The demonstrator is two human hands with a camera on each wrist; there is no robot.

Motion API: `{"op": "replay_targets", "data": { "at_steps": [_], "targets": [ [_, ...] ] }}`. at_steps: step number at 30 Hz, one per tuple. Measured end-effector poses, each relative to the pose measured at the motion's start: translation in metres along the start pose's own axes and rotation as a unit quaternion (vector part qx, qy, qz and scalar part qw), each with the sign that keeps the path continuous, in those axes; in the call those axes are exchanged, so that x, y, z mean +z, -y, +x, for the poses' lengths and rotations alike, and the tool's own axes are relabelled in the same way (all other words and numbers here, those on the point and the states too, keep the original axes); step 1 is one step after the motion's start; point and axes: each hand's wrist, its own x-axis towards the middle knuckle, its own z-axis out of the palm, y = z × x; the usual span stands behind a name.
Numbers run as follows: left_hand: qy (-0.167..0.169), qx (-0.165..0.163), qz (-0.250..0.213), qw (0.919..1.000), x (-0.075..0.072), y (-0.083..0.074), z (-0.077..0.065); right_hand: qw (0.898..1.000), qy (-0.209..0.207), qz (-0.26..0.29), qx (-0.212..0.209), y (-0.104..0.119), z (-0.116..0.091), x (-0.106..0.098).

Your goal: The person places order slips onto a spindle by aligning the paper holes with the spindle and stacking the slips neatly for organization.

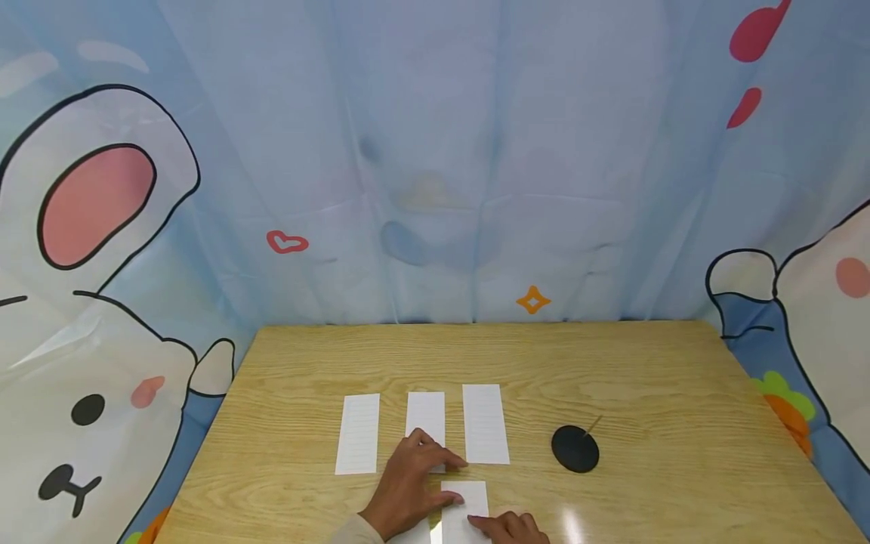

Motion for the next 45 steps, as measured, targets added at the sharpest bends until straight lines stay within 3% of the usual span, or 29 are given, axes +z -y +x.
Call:
{"op": "replay_targets", "data": {
  "at_steps": [6, 11, 31, 40, 45],
  "targets": [
    [0.026, -0.006, 0.017, 0.9995, 0.002, -0.001, 0.001, 0.991, -0.133, 0.012, -0.022, 0.006, -0.004, 0.010],
    [0.047, -0.015, 0.023, 0.9985, 0.003, -0.002, 0.003, 0.986, -0.165, 0.017, -0.031, 0.007, -0.004, 0.012],
    [0.060, -0.016, -0.009, 0.9980, 0.003, -0.005, 0.007, 0.983, -0.177, 0.037, -0.028, 0.008, -0.004, 0.014],
    [0.081, -0.024, -0.012, 0.9964, 0.000, -0.008, 0.010, 0.982, -0.181, 0.044, -0.031, 0.009, -0.005, 0.012],
    [0.112, -0.032, -0.016, 0.9930, -0.002, -0.010, 0.011, 0.982, -0.181, 0.044, -0.037, 0.009, -0.005, 0.011]
  ]
}}
